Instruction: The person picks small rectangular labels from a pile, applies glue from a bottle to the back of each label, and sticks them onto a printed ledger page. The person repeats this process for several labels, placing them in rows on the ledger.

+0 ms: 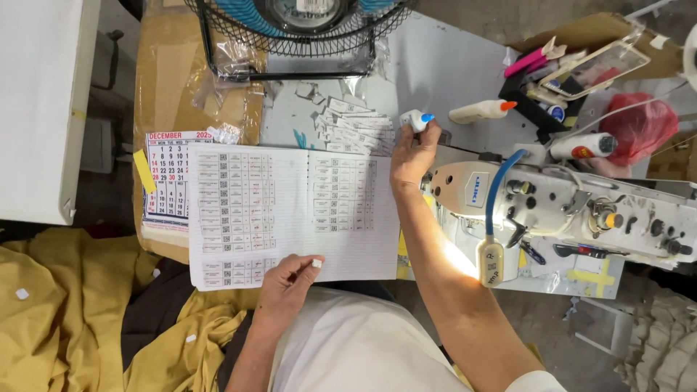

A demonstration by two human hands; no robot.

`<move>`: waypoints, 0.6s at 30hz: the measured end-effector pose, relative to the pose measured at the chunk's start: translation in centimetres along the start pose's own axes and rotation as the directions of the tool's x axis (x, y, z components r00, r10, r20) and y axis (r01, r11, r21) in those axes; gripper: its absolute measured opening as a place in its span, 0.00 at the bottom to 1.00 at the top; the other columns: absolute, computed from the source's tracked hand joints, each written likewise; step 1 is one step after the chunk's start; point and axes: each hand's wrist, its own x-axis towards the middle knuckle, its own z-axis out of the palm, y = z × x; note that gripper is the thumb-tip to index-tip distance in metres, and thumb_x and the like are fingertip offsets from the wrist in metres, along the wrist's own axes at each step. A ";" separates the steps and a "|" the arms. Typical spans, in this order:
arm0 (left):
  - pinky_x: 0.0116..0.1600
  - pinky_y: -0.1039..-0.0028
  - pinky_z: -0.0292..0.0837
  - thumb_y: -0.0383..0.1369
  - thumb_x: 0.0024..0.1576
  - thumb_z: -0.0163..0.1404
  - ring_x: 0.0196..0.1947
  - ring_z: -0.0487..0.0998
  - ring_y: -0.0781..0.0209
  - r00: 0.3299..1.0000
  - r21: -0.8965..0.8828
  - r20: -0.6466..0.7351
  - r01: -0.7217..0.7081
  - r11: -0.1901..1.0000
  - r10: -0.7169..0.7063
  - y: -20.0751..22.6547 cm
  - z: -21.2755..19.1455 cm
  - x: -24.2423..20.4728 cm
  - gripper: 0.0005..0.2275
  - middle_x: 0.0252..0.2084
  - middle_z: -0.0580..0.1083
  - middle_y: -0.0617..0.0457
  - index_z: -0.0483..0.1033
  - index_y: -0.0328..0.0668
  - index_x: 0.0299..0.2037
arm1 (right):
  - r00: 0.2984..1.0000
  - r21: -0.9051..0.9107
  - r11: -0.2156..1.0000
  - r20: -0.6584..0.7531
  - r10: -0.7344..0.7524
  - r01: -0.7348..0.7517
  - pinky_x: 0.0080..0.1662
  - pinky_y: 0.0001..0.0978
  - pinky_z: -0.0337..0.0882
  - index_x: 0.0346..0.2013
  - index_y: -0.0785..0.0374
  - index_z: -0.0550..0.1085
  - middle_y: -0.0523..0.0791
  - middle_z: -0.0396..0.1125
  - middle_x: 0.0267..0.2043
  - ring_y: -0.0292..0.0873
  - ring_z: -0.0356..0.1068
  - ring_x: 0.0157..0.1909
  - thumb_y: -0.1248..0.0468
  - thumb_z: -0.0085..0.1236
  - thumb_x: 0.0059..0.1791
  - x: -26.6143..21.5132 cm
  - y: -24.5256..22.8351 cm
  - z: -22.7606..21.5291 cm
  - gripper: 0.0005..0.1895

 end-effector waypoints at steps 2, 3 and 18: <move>0.34 0.81 0.64 0.30 0.60 0.55 0.27 0.68 0.68 1.000 0.015 -0.002 0.019 1.000 -0.019 0.4 0.1 0.2 0.09 0.29 0.73 0.58 0.87 0.42 0.47 | 1.000 -0.023 1.000 -0.007 -0.002 0.002 0.59 0.31 0.69 0.60 0.59 0.67 0.45 0.72 0.53 0.39 0.69 0.55 0.67 0.57 0.52 -0.1 -0.2 -0.1 0.21; 0.31 0.81 0.65 0.31 0.59 0.55 0.25 0.67 0.69 1.000 0.027 -0.002 0.029 0.999 -0.029 0.7 0.2 0.4 0.09 0.29 0.72 0.58 0.87 0.41 0.46 | 1.000 -0.042 0.999 -0.015 -0.014 0.014 0.57 0.32 0.71 0.59 0.61 0.67 0.47 0.73 0.52 0.41 0.72 0.54 0.65 0.58 0.52 0.0 -0.3 -0.1 0.21; 0.27 0.83 0.66 0.34 0.59 0.56 0.23 0.67 0.74 0.999 0.027 -0.019 -0.047 0.999 0.048 -0.3 2.5 3.5 0.07 0.19 0.72 0.55 0.82 0.41 0.33 | 0.762 -0.018 0.964 0.608 0.220 -0.264 0.47 0.28 0.75 0.52 0.66 0.73 0.48 0.73 0.39 0.37 0.73 0.41 0.70 0.56 0.55 -13.6 -11.1 -9.1 0.10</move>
